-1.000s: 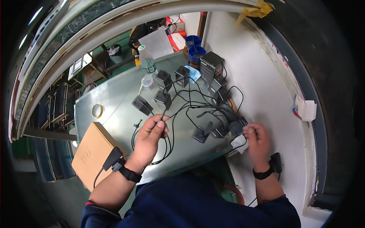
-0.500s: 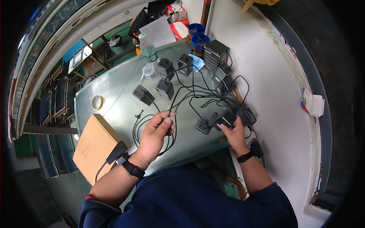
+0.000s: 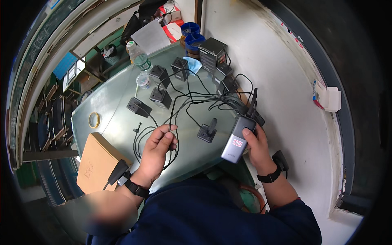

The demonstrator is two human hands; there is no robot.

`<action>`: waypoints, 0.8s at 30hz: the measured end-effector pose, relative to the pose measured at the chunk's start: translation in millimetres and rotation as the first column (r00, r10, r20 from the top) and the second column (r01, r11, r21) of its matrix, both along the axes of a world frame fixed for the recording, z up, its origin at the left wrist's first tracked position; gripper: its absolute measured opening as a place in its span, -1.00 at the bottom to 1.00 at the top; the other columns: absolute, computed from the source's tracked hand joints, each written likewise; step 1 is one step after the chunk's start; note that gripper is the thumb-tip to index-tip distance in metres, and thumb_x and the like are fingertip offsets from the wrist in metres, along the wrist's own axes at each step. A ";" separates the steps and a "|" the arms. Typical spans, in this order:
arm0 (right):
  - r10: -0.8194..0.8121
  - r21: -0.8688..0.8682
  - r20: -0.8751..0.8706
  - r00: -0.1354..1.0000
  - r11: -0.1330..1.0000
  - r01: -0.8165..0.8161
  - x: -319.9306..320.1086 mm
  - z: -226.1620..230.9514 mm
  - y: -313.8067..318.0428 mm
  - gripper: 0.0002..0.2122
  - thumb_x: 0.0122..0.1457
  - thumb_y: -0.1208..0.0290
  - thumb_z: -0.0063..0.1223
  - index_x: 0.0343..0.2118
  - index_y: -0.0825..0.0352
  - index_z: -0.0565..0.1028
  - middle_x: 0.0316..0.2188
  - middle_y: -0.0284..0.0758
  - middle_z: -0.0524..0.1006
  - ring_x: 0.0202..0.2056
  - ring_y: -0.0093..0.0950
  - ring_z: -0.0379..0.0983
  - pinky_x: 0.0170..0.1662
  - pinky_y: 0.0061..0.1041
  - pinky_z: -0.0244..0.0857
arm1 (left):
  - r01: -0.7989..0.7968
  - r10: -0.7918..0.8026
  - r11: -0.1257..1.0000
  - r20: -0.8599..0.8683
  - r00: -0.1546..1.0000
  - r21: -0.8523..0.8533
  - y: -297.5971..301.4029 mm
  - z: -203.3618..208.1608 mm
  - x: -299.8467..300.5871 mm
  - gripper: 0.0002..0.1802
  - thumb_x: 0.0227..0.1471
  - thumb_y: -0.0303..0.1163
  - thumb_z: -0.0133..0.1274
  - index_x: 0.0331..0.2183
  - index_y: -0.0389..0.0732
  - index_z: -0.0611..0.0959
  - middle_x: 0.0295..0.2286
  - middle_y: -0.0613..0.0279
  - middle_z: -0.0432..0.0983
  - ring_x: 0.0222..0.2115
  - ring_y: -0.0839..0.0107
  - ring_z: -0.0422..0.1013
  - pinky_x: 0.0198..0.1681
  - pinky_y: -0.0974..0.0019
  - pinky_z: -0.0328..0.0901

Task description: Connecting power cables to electronic devices and placing them into a box.

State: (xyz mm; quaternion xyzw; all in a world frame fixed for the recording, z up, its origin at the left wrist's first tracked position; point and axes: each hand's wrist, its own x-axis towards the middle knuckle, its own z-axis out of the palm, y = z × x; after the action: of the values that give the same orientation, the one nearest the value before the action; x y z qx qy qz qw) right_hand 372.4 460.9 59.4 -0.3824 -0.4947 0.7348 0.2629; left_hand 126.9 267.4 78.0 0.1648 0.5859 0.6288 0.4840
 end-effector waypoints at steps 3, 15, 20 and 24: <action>0.004 -0.017 -0.010 1.000 1.000 -0.004 -1.1 6.3 -2.9 -0.57 0.29 0.23 0.17 0.10 0.40 0.44 -0.10 -0.33 0.54 -0.08 -0.55 0.47 0.03 -0.48 0.36 | 0.007 -0.007 1.000 0.000 1.000 -0.007 1.2 2.1 2.0 -0.74 0.40 -0.36 -0.08 0.04 -0.18 0.55 -0.37 0.37 0.46 -0.34 0.53 0.36 -0.16 0.42 0.31; 0.039 -0.056 -0.071 0.997 0.997 -0.043 -5.6 23.0 -3.2 -0.56 0.29 0.20 0.16 0.10 0.41 0.44 -0.12 -0.32 0.55 -0.10 -0.54 0.49 0.00 -0.47 0.39 | 0.032 -0.032 0.999 -0.012 0.999 -0.015 3.3 0.4 3.4 -0.74 0.40 -0.38 -0.08 0.05 -0.18 0.54 -0.35 0.36 0.45 -0.33 0.52 0.36 -0.14 0.41 0.32; 0.049 -0.068 -0.081 0.996 0.996 -0.055 -7.3 27.1 -2.4 -0.56 0.29 0.20 0.16 0.10 0.41 0.43 -0.10 -0.31 0.54 -0.09 -0.53 0.49 0.02 -0.46 0.38 | 0.029 -0.029 1.000 -0.011 1.000 -0.009 5.3 1.4 4.3 -0.74 0.39 -0.37 -0.07 0.05 -0.17 0.54 -0.36 0.37 0.45 -0.32 0.52 0.36 -0.14 0.41 0.31; 0.044 -0.102 -0.115 0.992 0.993 -0.056 -11.1 34.3 -3.4 -0.56 0.30 0.21 0.14 0.11 0.41 0.42 -0.10 -0.30 0.54 -0.09 -0.53 0.49 0.02 -0.45 0.38 | 0.028 -0.028 1.000 -0.015 0.999 -0.008 6.8 -0.6 3.8 -0.74 0.39 -0.37 -0.06 0.05 -0.17 0.54 -0.36 0.37 0.45 -0.32 0.51 0.36 -0.14 0.41 0.31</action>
State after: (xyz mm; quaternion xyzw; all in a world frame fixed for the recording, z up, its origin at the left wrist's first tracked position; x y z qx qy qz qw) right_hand 361.3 457.5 93.8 -0.3413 -0.4492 0.7865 0.2512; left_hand 130.7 274.2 77.4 0.1759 0.5898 0.6182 0.4889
